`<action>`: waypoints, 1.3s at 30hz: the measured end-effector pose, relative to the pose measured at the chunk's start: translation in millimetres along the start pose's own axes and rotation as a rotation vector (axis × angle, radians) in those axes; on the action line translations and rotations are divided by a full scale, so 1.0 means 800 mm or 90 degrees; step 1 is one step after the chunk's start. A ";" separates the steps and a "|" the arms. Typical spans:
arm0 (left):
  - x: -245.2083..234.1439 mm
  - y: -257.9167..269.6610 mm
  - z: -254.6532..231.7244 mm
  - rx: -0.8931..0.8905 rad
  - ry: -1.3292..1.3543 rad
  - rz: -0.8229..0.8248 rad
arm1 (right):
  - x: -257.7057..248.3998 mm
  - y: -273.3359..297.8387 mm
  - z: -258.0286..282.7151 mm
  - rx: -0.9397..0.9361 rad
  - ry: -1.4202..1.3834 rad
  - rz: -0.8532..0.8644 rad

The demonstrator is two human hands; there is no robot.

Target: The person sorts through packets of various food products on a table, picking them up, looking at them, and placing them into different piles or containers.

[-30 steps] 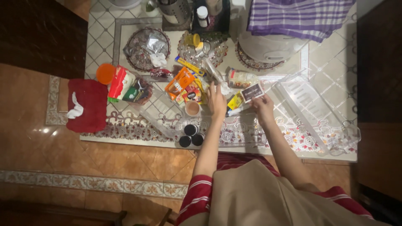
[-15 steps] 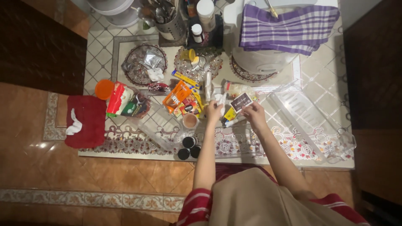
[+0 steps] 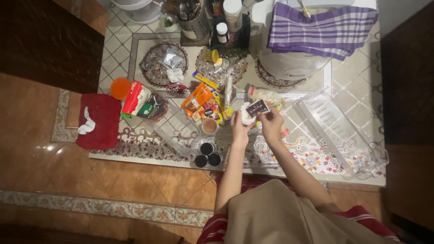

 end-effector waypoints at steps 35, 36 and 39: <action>0.023 0.036 -0.014 0.213 -0.036 -0.076 | 0.011 -0.003 -0.026 0.028 -0.181 0.065; 0.024 0.039 -0.020 0.229 -0.053 -0.070 | 0.011 -0.002 -0.026 0.021 -0.164 0.070; 0.035 0.050 -0.047 0.251 -0.056 -0.081 | 0.022 0.006 0.007 0.027 -0.168 0.090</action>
Point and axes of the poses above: each hand's wrist, its own y-axis away from the middle knuckle, its own x-axis out of the palm, z = x × y, the point moved 9 cm from there along -y, towards the middle knuckle, and after that the axes turned 2 degrees about -z, right-handed, at the moved point
